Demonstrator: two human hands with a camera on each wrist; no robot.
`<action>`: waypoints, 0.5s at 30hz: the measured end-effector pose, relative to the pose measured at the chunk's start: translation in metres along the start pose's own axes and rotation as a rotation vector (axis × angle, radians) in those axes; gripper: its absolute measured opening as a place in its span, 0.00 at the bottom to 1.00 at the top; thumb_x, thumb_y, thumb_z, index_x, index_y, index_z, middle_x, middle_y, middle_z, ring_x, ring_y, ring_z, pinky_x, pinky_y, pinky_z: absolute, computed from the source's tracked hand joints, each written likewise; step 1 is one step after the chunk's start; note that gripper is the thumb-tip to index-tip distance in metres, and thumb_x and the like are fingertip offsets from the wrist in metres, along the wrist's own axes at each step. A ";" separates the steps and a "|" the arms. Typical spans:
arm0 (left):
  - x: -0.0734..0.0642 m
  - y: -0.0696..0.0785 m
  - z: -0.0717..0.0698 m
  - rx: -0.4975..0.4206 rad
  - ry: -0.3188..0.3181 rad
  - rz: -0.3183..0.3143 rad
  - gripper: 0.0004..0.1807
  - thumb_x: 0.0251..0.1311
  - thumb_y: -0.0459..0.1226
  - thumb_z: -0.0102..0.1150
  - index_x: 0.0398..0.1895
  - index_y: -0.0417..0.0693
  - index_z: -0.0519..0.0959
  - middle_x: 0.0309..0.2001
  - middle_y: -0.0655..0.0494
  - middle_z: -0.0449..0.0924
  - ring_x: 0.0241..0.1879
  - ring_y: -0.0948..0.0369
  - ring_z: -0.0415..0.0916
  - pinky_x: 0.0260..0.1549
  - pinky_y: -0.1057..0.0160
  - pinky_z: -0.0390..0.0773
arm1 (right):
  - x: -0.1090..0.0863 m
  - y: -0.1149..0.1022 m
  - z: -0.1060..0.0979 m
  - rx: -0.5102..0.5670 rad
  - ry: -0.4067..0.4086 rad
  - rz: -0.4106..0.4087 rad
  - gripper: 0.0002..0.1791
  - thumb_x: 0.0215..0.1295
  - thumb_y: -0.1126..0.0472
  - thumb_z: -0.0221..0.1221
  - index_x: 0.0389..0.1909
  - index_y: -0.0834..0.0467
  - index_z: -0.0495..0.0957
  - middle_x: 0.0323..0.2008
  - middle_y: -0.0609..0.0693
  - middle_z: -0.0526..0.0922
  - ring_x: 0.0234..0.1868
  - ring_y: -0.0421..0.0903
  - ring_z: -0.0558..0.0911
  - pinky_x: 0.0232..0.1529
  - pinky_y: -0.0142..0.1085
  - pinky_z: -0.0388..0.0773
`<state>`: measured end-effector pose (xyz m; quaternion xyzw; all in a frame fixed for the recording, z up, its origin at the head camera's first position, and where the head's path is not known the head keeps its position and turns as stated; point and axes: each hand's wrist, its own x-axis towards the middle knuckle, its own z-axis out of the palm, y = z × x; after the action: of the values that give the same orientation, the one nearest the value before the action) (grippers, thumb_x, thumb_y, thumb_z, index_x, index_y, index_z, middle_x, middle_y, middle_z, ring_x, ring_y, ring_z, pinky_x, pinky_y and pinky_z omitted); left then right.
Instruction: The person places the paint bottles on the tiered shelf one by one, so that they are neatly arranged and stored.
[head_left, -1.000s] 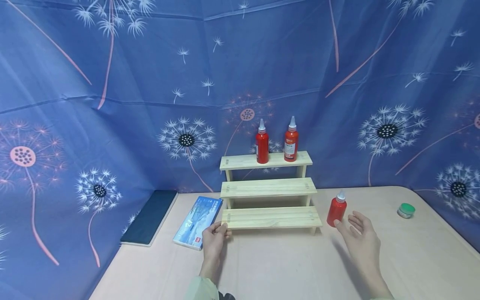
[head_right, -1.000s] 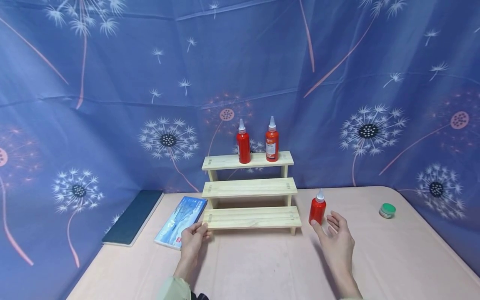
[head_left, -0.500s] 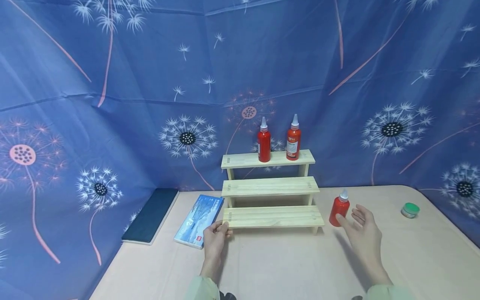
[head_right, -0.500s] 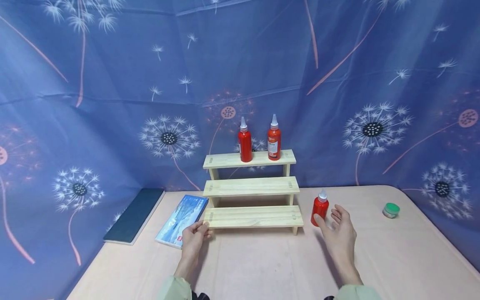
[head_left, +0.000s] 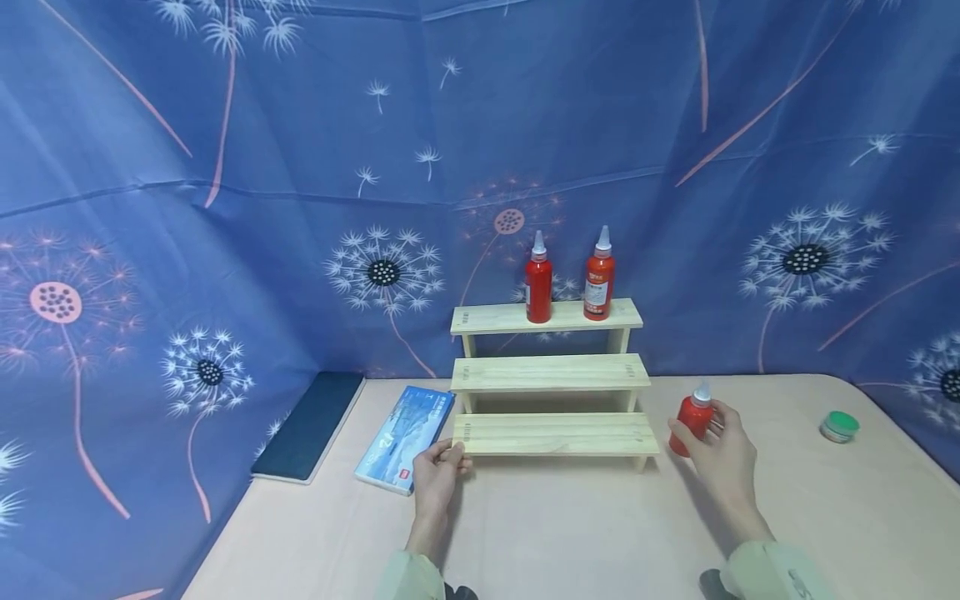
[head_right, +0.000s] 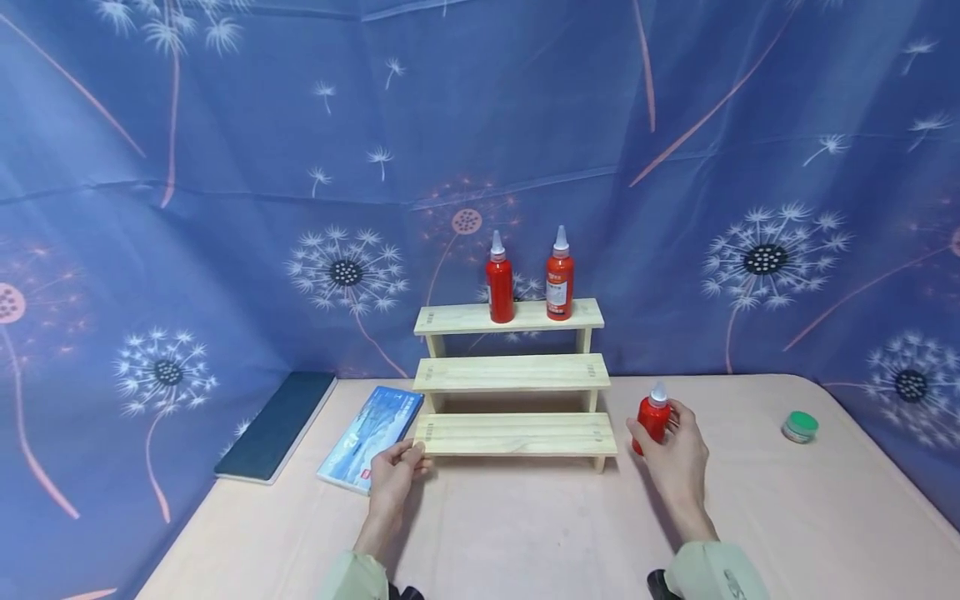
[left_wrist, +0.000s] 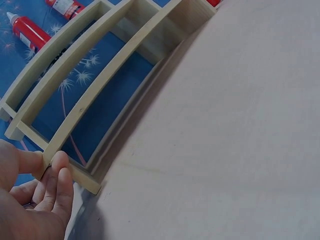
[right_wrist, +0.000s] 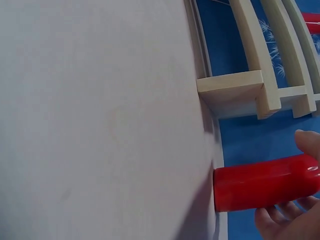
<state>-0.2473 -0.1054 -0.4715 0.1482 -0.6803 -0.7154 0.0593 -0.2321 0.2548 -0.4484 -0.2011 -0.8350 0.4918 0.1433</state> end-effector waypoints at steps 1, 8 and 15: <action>0.001 0.000 0.000 0.000 -0.001 -0.001 0.16 0.64 0.29 0.57 0.50 0.22 0.74 0.28 0.49 0.79 0.22 0.64 0.79 0.28 0.65 0.86 | 0.002 0.001 0.001 0.001 -0.002 0.001 0.46 0.66 0.54 0.62 0.75 0.65 0.46 0.67 0.73 0.61 0.65 0.72 0.65 0.60 0.63 0.70; 0.001 0.000 0.000 0.015 0.009 -0.010 0.15 0.64 0.28 0.57 0.49 0.23 0.75 0.27 0.50 0.78 0.22 0.64 0.79 0.28 0.66 0.86 | 0.008 0.005 0.006 -0.031 0.010 -0.017 0.41 0.68 0.54 0.59 0.74 0.65 0.50 0.66 0.73 0.64 0.63 0.72 0.68 0.58 0.62 0.73; 0.000 -0.002 -0.001 -0.008 0.009 0.002 0.15 0.63 0.28 0.57 0.49 0.23 0.75 0.27 0.50 0.78 0.22 0.64 0.79 0.28 0.67 0.86 | 0.008 0.006 0.004 -0.051 0.025 0.000 0.38 0.68 0.53 0.59 0.73 0.62 0.55 0.65 0.71 0.66 0.62 0.70 0.70 0.57 0.61 0.74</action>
<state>-0.2473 -0.1059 -0.4731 0.1505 -0.6773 -0.7173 0.0635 -0.2397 0.2578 -0.4552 -0.2109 -0.8454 0.4678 0.1486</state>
